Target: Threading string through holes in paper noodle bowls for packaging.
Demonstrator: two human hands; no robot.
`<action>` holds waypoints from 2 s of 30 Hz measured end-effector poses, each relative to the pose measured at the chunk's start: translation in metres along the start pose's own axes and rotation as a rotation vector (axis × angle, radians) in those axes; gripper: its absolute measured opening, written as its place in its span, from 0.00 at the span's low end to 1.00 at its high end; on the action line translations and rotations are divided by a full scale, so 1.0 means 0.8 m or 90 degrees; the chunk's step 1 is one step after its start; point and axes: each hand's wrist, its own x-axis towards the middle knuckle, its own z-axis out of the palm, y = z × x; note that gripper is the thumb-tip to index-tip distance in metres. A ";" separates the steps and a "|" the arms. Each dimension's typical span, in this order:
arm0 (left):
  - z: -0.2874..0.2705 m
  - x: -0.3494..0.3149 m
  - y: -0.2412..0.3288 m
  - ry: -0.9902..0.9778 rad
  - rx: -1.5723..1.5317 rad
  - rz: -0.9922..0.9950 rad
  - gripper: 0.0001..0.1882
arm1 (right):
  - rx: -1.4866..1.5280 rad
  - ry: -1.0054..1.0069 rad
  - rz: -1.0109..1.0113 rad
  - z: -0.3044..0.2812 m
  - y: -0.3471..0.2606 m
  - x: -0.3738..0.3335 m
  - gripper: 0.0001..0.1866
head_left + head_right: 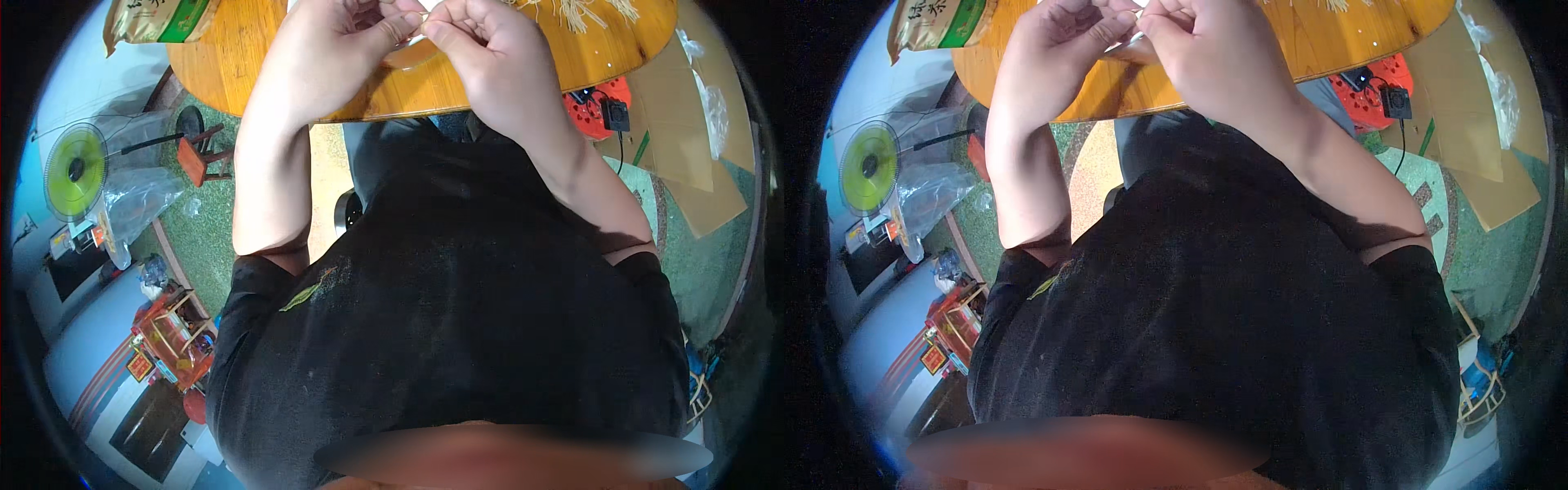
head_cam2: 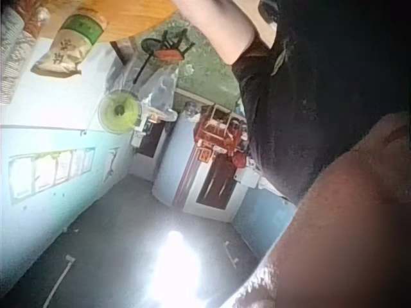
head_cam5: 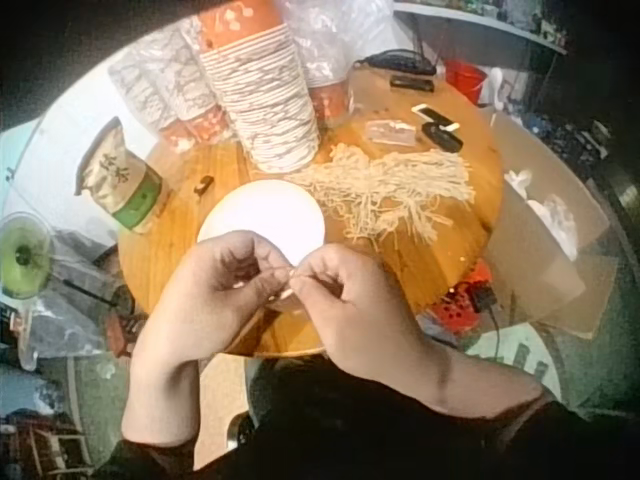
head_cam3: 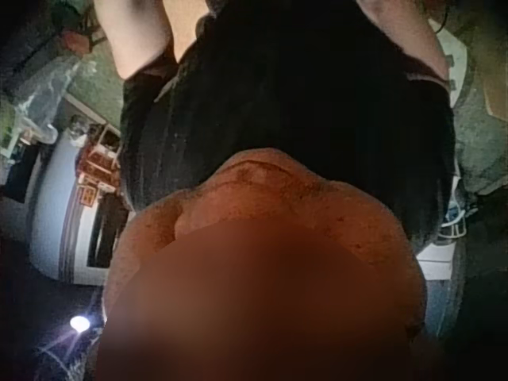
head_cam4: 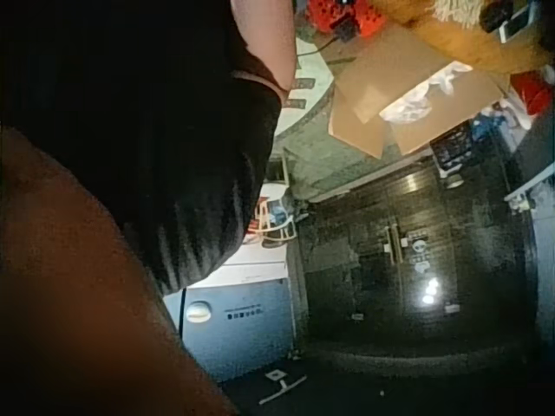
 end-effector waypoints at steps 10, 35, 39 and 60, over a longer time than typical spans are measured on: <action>0.003 0.002 -0.078 0.150 0.126 0.551 0.15 | 0.144 -0.047 0.175 -0.007 -0.001 0.002 0.09; 0.018 -0.032 -0.018 0.208 0.578 0.231 0.03 | -0.271 -0.007 -0.154 -0.025 -0.019 0.003 0.03; 0.005 -0.041 -0.046 0.190 0.579 0.244 0.06 | -0.243 -0.021 -0.135 -0.027 -0.021 0.009 0.03; -0.001 -0.054 -0.062 0.113 0.693 0.438 0.15 | -0.277 0.123 -0.310 -0.017 -0.003 0.008 0.02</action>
